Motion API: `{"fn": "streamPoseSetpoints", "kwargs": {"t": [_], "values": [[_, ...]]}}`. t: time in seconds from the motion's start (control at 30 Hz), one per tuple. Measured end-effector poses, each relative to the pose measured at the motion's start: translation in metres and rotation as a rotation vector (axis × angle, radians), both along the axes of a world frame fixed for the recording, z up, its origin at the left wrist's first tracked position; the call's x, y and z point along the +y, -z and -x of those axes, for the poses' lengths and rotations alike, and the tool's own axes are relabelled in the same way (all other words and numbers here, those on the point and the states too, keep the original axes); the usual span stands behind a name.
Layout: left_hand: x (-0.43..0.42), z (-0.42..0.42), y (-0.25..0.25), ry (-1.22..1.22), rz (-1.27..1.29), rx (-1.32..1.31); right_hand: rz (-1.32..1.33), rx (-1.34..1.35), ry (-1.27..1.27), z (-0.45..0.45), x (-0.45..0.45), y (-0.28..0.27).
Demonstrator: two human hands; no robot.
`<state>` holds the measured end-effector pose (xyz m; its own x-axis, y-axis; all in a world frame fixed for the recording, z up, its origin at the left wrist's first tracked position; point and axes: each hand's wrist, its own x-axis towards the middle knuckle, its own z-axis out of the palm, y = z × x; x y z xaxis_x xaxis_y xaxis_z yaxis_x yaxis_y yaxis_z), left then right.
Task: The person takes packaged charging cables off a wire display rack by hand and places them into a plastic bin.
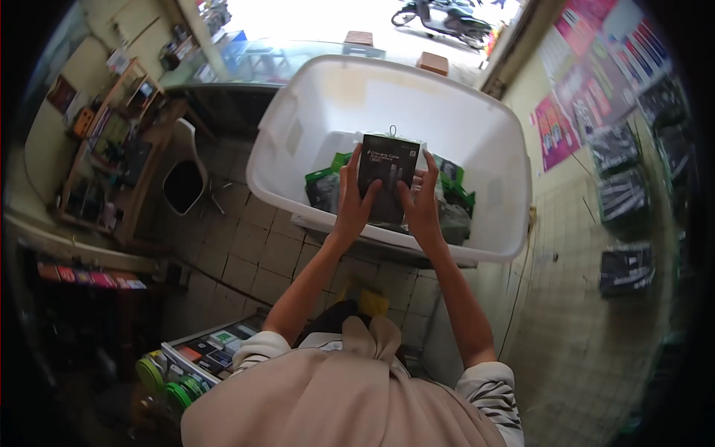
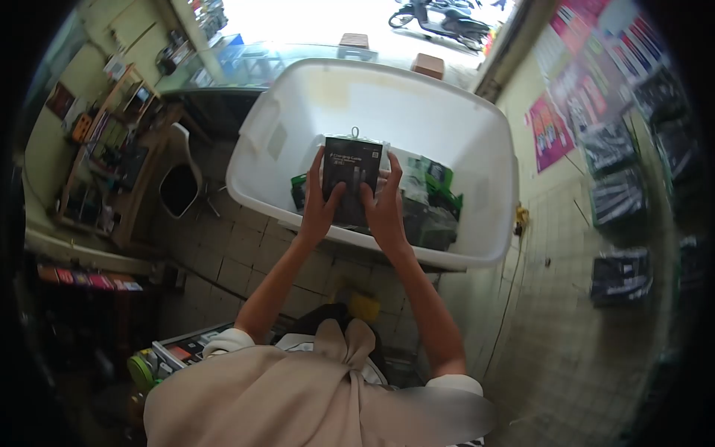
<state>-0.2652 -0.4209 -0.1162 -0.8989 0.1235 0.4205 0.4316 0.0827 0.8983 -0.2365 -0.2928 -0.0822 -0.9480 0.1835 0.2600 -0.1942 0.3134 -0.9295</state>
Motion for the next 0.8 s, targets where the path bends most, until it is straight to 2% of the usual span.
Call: {"fn": "streamPoseSetpoints", "kwargs": {"t": [0.07,0.13,0.23,0.27,0.3,0.37,0.4,0.47,0.5,0.57,0.67,0.73,0.8], "values": [[-0.019,0.018,-0.002,-0.129,0.213,-0.013,-0.002,-0.023,-0.037,0.028,-0.019,0.011],[-0.038,0.044,0.009,-0.152,0.135,-0.025,-0.02,-0.119,-0.046,0.059,-0.036,0.028],[-0.07,0.084,0.039,-0.124,0.403,-0.192,-0.118,-0.218,-0.103,0.104,-0.056,0.08],[-0.076,0.093,0.052,-0.14,0.405,-0.193,-0.179,-0.29,-0.105,0.119,-0.064,0.099],[-0.084,0.103,0.065,-0.114,0.517,-0.319,-0.172,-0.285,-0.117,0.131,-0.072,0.118],[-0.096,0.122,0.096,-0.038,0.728,-0.543,-0.2,-0.456,-0.153,0.141,-0.085,0.158],[-0.1,0.126,0.109,-0.04,0.732,-0.554,-0.195,-0.465,-0.16,0.142,-0.09,0.173],[-0.102,0.135,0.132,0.042,0.98,-0.79,-0.21,-0.745,-0.191,0.145,-0.1,0.201],[-0.103,0.141,0.142,0.036,0.978,-0.803,-0.212,-0.752,-0.203,0.149,-0.104,0.222],[-0.104,0.146,0.16,0.165,1.127,-1.024,-0.1,-0.932,-0.253,0.15,-0.109,0.265],[-0.104,0.155,0.164,0.284,1.158,-1.024,-0.023,-0.989,-0.358,0.155,-0.111,0.297],[-0.108,0.157,0.191,0.297,1.205,-0.99,-0.038,-1.062,-0.373,0.16,-0.111,0.322],[-0.113,0.156,0.201,0.261,1.177,-0.983,-0.049,-1.004,-0.364,0.159,-0.112,0.328]]}}
